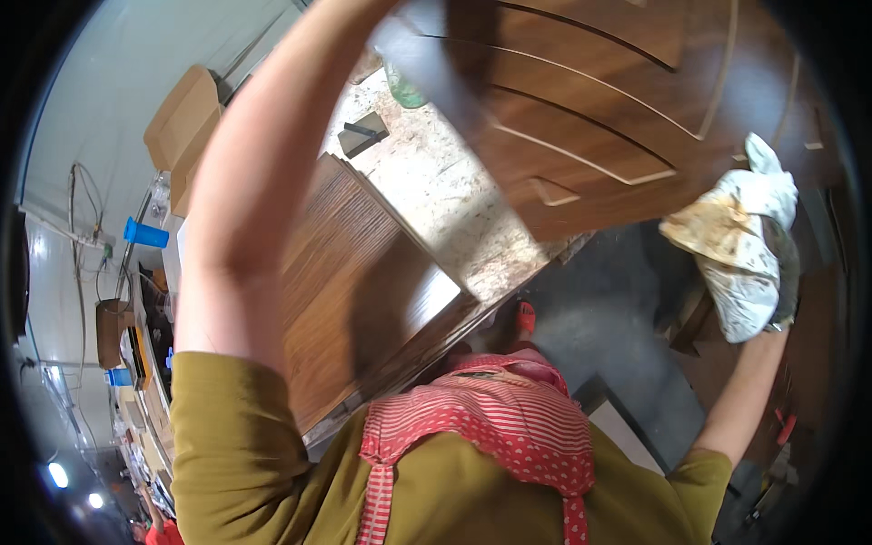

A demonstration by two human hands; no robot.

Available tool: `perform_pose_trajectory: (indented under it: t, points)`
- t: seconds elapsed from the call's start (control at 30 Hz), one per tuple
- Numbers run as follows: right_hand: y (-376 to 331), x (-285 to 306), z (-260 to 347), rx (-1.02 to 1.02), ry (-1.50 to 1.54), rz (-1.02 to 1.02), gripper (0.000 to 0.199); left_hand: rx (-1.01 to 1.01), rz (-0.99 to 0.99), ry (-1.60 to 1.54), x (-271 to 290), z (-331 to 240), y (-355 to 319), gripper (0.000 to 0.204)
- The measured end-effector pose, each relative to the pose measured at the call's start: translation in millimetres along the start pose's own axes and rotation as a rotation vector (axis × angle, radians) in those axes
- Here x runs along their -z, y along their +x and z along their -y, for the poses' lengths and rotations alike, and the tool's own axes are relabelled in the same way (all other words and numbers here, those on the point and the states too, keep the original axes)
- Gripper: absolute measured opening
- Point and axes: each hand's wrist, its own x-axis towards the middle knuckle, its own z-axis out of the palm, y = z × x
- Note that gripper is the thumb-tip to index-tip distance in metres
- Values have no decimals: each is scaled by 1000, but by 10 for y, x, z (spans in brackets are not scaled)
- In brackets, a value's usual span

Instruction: The person cleans and polishes wooden panels by hand using a cloth and a liquid from a bottle, including wiping the flat surfaces and edges of several panels one by one.

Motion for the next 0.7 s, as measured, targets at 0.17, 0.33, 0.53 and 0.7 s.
perform_pose_trajectory:
  t: [0.17,0.33,0.53,0.7]
  points:
    - [134,371,-62,-99,35,-44,67,148,197,-164,-956,442,-451,57]
    - [298,416,-716,-456,291,45,71,499,388,-144,-1221,1159,-1530,62]
    - [484,246,-1299,-744,477,215,48,743,548,-2,-885,1624,-2168,65]
    - [675,234,-1785,-603,392,215,40,767,651,191,-800,1829,-2501,67]
